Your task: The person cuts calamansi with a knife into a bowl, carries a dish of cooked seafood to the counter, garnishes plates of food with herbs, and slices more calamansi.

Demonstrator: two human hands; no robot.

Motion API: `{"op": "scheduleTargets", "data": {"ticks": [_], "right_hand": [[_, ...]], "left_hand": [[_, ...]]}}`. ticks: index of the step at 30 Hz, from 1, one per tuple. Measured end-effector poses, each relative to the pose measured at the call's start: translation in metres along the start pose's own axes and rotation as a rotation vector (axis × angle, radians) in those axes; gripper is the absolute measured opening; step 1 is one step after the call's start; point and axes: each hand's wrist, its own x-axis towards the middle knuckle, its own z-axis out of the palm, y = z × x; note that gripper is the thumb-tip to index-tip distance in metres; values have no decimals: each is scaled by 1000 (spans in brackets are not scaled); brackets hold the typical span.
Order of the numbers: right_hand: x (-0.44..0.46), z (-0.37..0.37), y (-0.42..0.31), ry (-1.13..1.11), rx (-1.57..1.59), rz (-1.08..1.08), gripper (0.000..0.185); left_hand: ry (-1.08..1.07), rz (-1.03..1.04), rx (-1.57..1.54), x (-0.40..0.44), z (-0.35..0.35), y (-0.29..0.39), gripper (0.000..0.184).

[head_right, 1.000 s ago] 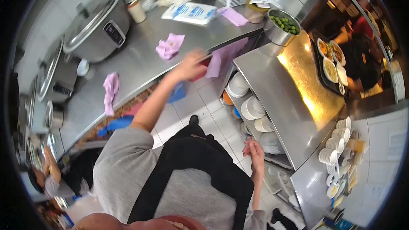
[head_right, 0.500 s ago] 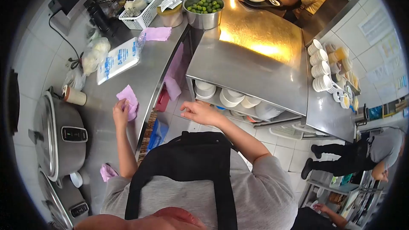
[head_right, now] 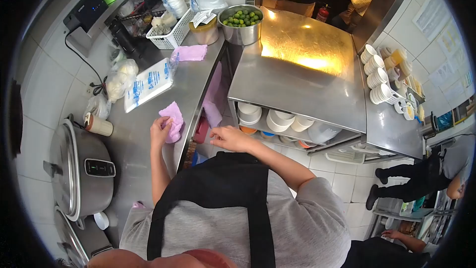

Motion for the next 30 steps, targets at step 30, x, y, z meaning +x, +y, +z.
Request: {"op": "scheduleTargets", "data": {"ticks": [30], "right_hand": [[18,-143,-43,1359,407,-445,39]], "left_hand": [[668,150,-1252,18,-19,108,41]]}}
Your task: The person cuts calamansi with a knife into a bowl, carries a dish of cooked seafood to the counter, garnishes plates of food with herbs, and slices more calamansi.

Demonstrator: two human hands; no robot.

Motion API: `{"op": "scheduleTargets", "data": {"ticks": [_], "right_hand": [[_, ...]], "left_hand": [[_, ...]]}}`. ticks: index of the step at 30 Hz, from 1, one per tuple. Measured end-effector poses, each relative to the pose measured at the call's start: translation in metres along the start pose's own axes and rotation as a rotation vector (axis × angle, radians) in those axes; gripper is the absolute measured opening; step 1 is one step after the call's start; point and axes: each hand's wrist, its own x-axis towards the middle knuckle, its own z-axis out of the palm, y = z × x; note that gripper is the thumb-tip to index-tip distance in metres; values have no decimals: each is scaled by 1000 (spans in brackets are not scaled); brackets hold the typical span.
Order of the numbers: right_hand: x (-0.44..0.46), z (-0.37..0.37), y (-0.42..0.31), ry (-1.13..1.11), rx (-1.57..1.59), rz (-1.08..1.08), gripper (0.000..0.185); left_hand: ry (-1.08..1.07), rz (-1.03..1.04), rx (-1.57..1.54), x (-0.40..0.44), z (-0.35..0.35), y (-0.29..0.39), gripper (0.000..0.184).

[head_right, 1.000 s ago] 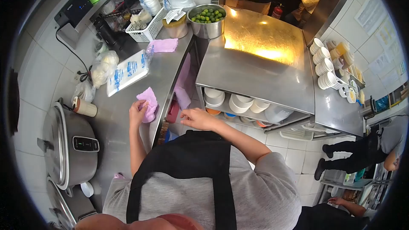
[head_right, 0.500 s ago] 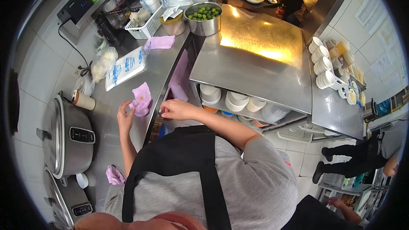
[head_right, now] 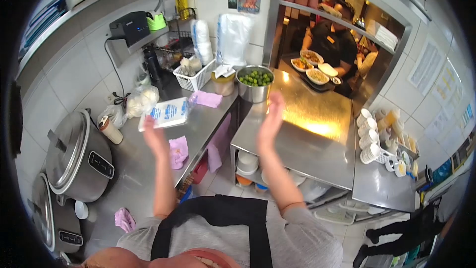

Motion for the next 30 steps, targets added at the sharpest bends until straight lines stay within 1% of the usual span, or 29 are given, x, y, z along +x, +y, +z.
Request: {"op": "scheduleTargets", "data": {"ticks": [1,2,4,5,6,7,8,9,10,11,12,13,14,15,16,17,18,19,20,21,22,23,24,25,26,27,29,30], "right_hand": [[-27,27,-35,-114,110,458,39],[-87,45,19,-330,-215,312,44],[-149,40,20,-724,77,147,52],[-153,28,31,-970,5,119,56],[-148,9,41,-1217,-72,98,61],[-128,-3,46,-1549,-142,43,62],[-106,-15,51,-1880,-214,-10,63],[-88,-28,74,-1979,-456,-249,59],[-59,-31,86,-2024,-574,-294,52],[-23,-30,78,-1988,-735,-147,50],[17,-28,97,-1976,-890,-309,49],[63,-23,98,-1849,-975,-423,49],[115,-8,89,-1758,-1101,-254,47],[163,10,85,-1612,-1326,-513,43],[202,25,70,-1368,-1501,-604,37],[265,38,95,-1170,-1575,-818,33],[292,66,51,-1050,-1675,-816,34],[332,84,39,-862,-1689,-863,36],[374,105,29,-787,-1742,-703,37],[410,119,25,-595,-1702,-846,37],[442,141,13,-520,-1665,-749,37],[462,156,2,-423,-1660,-788,37],[494,176,3,-370,-1654,-804,38],[502,190,-11,-330,-1569,-739,46],[523,208,-10,-275,-1574,-723,49],[549,223,-1,-293,-1559,-734,49],[599,242,14,-78,-1482,-1103,53],[579,247,1,-2,-1489,-1184,42]], "left_hand": [[-28,-187,49,-32,24,-26,46],[-30,-174,41,-55,36,-38,46],[-288,-610,-33,-107,38,-55,56],[-423,-821,-75,-119,31,-62,62],[-401,-904,18,-121,6,-67,61],[-378,-985,116,-113,-23,-68,61],[-338,-923,143,-104,-43,-66,59],[-300,-860,168,-93,-55,-65,57],[-306,-860,172,-78,-59,-57,57],[-303,-752,215,-61,-56,-44,54],[-295,-646,252,-49,-49,-34,52],[-298,-647,247,-42,-41,-32,52],[-311,-573,209,-35,-30,-31,49],[-322,-499,173,-28,-18,-31,46],[-307,-515,149,-25,-4,-30,44],[-306,-513,145,-24,8,-29,44],[-361,-497,152,-24,20,-28,43],[-413,-486,162,-22,27,-29,43],[-391,-475,151,-19,31,-32,43],[-384,-467,152,-12,33,-35,43],[-319,-422,200,-3,31,-38,42],[-250,-381,246,6,29,-40,41],[-181,-351,275,16,26,-40,41],[-112,-322,304,28,22,-37,40],[-66,-272,336,38,18,-33,40],[-20,-222,367,46,15,-27,40],[66,-170,446,56,15,-13,41],[101,-155,473,57,18,-7,41]]}}
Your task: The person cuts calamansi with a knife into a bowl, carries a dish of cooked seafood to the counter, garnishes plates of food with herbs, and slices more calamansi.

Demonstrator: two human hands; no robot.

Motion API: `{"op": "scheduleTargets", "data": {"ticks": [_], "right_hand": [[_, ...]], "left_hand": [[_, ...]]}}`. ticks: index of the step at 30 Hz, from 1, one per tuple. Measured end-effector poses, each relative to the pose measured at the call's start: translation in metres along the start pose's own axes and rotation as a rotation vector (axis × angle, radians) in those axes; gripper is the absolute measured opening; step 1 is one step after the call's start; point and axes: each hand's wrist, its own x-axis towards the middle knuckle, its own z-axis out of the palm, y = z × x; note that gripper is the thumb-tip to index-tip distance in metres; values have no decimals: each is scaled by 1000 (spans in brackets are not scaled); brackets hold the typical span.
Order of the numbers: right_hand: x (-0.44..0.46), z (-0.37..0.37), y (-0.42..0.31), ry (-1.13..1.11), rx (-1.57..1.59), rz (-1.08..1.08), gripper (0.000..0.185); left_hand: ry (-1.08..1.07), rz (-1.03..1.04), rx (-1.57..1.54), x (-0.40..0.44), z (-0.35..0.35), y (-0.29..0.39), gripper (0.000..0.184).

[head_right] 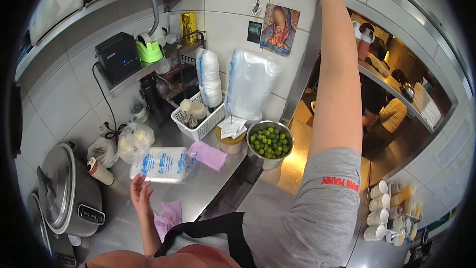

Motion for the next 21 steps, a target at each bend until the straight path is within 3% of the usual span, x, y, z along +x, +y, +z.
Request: {"op": "scheduleTargets", "data": {"ticks": [4,6,11,13,15,16,18,20,21], "right_hand": [[-4,-6,-17,-202,61,148,63],[-20,8,-18,84,-7,74,53],[-10,18,-8,251,-221,-26,32],[-8,6,-11,46,-47,23,23],[-14,-1,-31,32,226,212,15],[-27,-6,-47,209,484,207,17],[-66,-39,-104,276,854,123,21],[-128,-55,-160,26,1133,-43,27],[-166,-70,-194,43,1075,-81,18]], "left_hand": [[44,-28,0,6,-3,-11,41],[70,-111,-23,6,2,-18,42],[-14,-129,30,10,26,-8,44],[-59,-71,10,6,22,-2,44],[-44,-45,11,-4,9,-2,43],[-24,-61,-6,-11,1,-4,42],[15,-102,0,-27,-16,-8,42],[57,-147,6,-46,-30,-13,43],[53,-153,-2,-55,-34,-13,42]]}}
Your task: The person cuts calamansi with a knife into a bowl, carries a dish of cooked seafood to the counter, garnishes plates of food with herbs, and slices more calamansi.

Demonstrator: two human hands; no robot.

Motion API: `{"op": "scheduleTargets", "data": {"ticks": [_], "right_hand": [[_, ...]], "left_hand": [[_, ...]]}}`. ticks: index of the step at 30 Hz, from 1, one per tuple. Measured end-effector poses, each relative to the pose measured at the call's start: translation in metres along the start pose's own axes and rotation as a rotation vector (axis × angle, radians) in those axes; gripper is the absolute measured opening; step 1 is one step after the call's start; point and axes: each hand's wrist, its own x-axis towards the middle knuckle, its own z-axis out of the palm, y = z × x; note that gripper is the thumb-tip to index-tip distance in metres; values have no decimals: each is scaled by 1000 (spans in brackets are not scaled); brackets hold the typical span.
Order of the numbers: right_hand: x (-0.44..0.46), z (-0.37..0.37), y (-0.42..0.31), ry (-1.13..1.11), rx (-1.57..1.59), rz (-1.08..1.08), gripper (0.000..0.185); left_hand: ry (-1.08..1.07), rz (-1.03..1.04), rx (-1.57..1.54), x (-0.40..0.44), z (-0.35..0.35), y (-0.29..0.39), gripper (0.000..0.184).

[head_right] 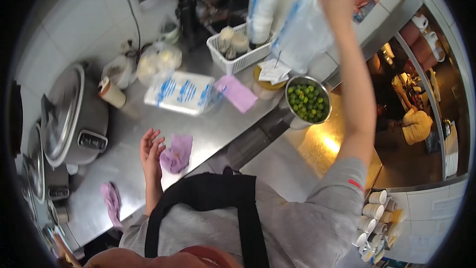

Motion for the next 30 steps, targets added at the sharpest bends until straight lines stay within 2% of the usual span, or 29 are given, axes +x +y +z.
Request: {"op": "scheduleTargets", "data": {"ticks": [1,3,6,7,8,12,13,15,16,17,18,19,20,22,23,27,28,29,30], "right_hand": [[-34,17,-28,49,-117,-188,15],[-98,36,-54,-182,-49,-29,16],[-159,38,-68,-538,-50,52,23],[-174,46,-58,-578,63,116,25],[-179,48,-56,-519,113,56,25],[-194,68,-38,-613,-23,21,23],[-192,71,-40,-628,147,220,22],[-196,76,-50,-750,84,320,43],[-204,78,-52,-984,-74,169,38],[-237,94,-34,-915,-198,-129,32],[-241,92,-43,-1020,-291,-195,32],[-254,105,-32,-971,-265,-194,34],[-239,95,-49,-1101,-233,31,35],[-226,66,-66,-743,89,88,38],[-227,67,-84,-733,134,53,38],[-233,75,-162,-329,309,14,43],[-247,88,-207,-388,541,31,46],[-247,72,-273,-530,582,31,45],[-247,52,-337,-548,685,-115,43]], "left_hand": [[-10,11,-13,-5,-4,-2,42],[4,30,1,-15,-16,-7,42],[41,40,34,-30,-28,-9,42],[43,46,28,-34,-30,-6,42],[45,57,31,-38,-33,-4,42],[51,164,33,-52,-44,-11,41],[79,170,30,-58,-46,-12,41],[121,144,4,-70,-52,-17,41],[150,120,24,-78,-55,-23,40],[179,125,49,-86,-59,-28,40],[204,127,71,-94,-64,-32,40],[235,123,83,-102,-71,-35,40],[264,118,97,-113,-80,-38,40],[363,116,56,-140,-97,-30,40],[401,139,76,-154,-109,-28,40],[556,213,110,-217,-158,-25,41],[593,253,111,-235,-172,-28,42],[628,225,143,-258,-184,-23,41],[652,230,151,-282,-198,-23,41]]}}
